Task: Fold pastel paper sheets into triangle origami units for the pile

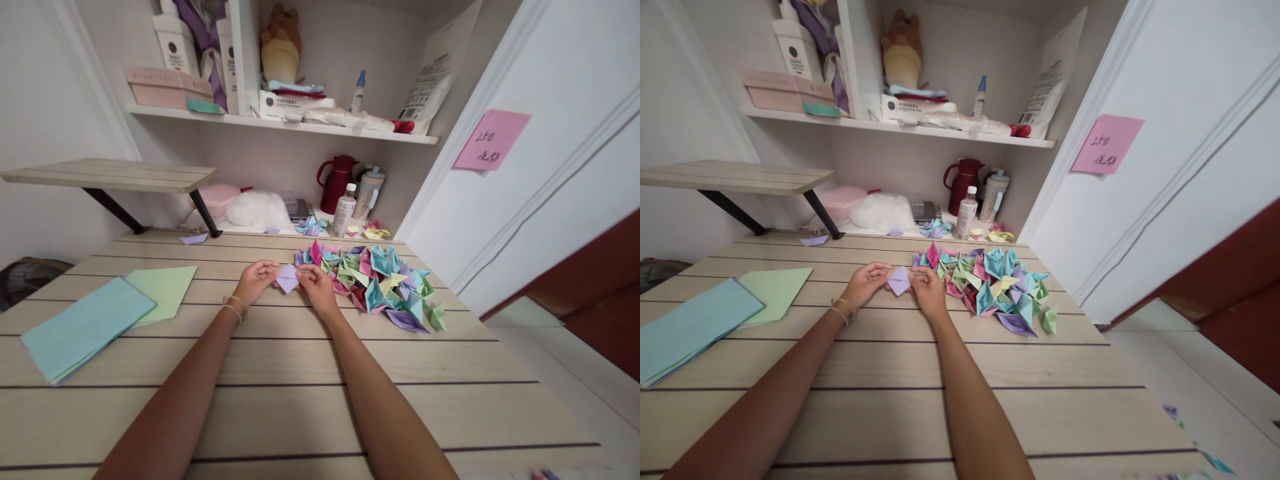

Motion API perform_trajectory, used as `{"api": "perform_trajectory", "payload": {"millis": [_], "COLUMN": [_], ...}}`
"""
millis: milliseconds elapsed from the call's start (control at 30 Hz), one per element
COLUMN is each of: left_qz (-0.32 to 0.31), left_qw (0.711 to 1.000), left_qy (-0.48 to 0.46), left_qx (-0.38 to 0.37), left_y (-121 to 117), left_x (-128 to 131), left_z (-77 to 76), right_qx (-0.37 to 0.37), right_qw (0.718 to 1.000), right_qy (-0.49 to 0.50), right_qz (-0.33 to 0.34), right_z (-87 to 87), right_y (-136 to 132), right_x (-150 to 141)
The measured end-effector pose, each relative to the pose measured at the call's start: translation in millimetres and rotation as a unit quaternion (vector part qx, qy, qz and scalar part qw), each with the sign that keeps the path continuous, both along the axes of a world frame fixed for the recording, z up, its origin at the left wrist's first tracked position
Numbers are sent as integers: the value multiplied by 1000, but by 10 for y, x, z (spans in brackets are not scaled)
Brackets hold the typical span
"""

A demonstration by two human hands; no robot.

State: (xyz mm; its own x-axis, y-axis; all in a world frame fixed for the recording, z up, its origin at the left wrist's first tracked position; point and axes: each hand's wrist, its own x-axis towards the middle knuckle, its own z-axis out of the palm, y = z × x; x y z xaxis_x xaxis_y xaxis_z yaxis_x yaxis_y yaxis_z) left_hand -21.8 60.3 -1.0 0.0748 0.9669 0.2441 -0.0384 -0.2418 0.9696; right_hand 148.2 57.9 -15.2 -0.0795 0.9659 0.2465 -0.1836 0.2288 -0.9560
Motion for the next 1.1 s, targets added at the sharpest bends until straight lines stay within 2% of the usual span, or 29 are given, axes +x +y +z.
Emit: {"api": "perform_trajectory", "payload": {"millis": [233, 367, 533, 867, 1100], "left_qz": [4, 13, -11, 16, 23], "left_qw": [1000, 999, 999, 998, 998], "left_qy": [22, 31, 21, 64, 55], "left_qx": [-6, -8, -31, 24, 24], "left_y": [10, -7, -45, 15, 17], "left_x": [-11, -15, -8, -16, -20], "left_z": [-12, 4, 19, -59, -45], "right_qx": [29, 40, 36, 148, 120], "right_qw": [998, 998, 995, 964, 969], "right_qy": [-56, -53, -86, -206, -203], "right_qz": [-6, 6, 20, -74, -74], "right_z": [-28, -12, -30, -20, -27], "right_y": [21, 8, -9, -30, -35], "right_x": [-3, -3, 2, 7, -15]}}
